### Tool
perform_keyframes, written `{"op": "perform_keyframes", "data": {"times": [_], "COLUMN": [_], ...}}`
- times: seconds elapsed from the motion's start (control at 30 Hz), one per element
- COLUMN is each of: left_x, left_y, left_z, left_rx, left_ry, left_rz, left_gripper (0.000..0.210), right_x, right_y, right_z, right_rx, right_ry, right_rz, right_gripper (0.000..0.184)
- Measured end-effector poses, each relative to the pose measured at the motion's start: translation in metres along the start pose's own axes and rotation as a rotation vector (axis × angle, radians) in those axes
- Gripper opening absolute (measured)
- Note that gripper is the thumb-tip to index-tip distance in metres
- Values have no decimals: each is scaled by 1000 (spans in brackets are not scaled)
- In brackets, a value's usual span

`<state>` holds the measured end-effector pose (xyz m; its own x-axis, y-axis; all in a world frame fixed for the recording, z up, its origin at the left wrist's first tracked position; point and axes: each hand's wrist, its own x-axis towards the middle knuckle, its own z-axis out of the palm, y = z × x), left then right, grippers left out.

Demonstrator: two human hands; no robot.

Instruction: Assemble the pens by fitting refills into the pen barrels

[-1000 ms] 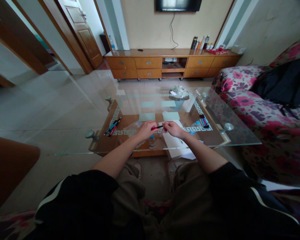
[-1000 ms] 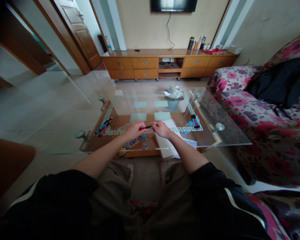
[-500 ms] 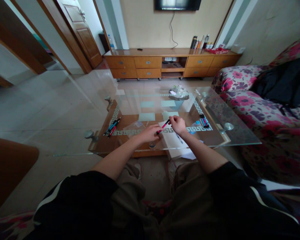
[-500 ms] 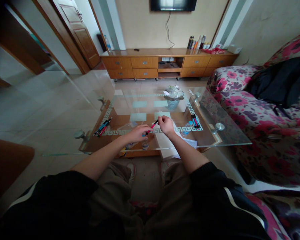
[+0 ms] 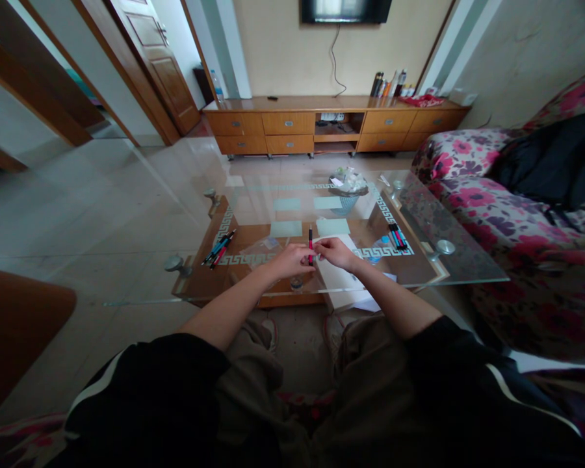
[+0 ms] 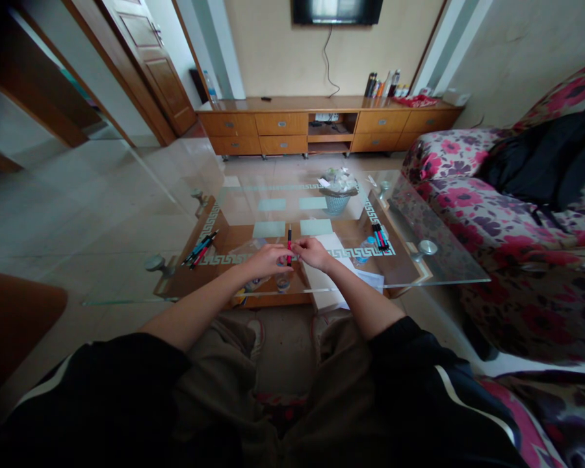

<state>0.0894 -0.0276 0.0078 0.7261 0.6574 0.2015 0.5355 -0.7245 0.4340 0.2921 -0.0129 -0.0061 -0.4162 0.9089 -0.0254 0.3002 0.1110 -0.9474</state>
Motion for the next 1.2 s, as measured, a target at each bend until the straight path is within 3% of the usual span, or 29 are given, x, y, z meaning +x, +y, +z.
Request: {"op": "perform_keyframes", "data": {"times": [0.27,0.47,0.57,0.73,0.87,1.03,1.2], "left_x": [1,2,1,-3,-5,-5,-7], "left_y": [5,9,6,-4,-8,-6,2], "left_z": [0,-2,-2,5,8,7,-1], "left_rx": [34,50,18,-2,31,72,43], "left_ry": [8,15,21,99,166,217,209], "left_rz": [68,55,68,16,-40,-94,-101], "left_gripper": [37,23,26,47,55,56,65], "right_x": [-1,0,0,0,1,-1,0], "right_y": [1,3,0,-3,-1,1,0], "right_z": [-4,-1,1,-1,-3,4,-2], "right_rx": [-31,-1,31,10,-76,-22,-22], "right_ry": [29,9,7,90,215,53,83], "right_rz": [38,14,44,107,98,82,43], "right_gripper": [36,35,28,15,18,30,35]}}
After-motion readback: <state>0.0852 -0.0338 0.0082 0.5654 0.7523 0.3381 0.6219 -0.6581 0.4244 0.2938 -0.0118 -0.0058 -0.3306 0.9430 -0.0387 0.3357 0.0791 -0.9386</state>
